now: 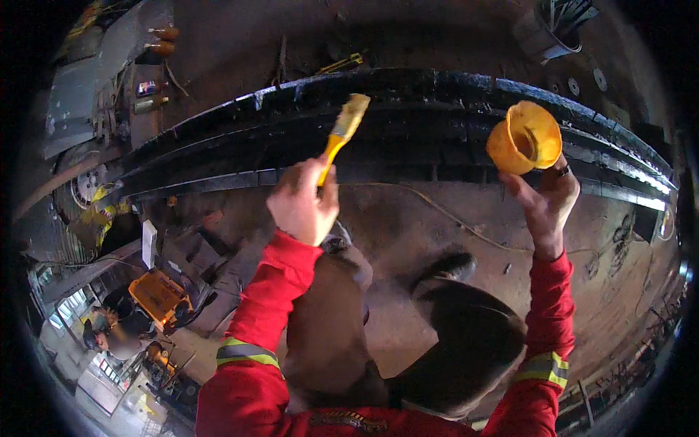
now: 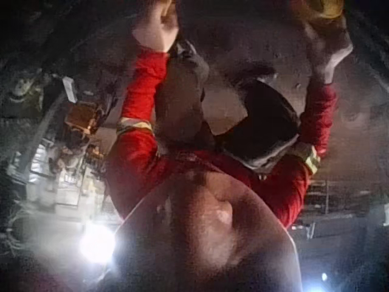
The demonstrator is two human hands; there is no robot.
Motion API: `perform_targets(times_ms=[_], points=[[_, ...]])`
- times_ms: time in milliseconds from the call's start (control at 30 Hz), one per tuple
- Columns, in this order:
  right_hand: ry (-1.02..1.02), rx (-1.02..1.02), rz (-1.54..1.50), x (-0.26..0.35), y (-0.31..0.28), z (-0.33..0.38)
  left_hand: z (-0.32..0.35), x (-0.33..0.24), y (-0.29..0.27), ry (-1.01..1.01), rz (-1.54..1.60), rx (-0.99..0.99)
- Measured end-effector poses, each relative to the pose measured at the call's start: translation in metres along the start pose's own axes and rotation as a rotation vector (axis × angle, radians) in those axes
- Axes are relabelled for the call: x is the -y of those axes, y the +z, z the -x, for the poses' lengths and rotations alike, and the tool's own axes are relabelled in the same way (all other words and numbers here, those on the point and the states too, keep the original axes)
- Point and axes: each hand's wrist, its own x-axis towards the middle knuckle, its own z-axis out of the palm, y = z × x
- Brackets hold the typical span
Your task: The person applies a dark sealant to a curved metal seam using a yellow brush and a small yellow cup. They repeatedly dip the brush into the cup and spread the substance along the seam. Later, they pour more sealant from a can into the cup to continue the application.
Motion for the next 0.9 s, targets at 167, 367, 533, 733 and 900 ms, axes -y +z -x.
perform_targets(times_ms=[167, 367, 533, 733, 900], points=[[-0.254, 0.136, 0.055, -0.025, 0.002, -0.013, 0.028, 0.050, -0.007, -0.141, -0.152, -0.124], [-0.653, 0.184, 0.216, -0.035, 0.015, -0.021, 0.033, 0.028, -0.030, 0.143, 0.198, -0.119], [-0.672, 0.222, 0.278, -0.038, 0.001, -0.005, -0.014, -0.050, -0.103, 0.802, 0.116, 0.033], [-0.694, 0.301, 0.233, -0.023, -0.010, 0.008, -0.041, -0.120, -0.084, 1.206, -0.373, 0.075], [-0.678, 0.363, 0.289, -0.028, 0.005, 0.013, -0.031, -0.115, -0.046, 1.208, -0.424, 0.172]])
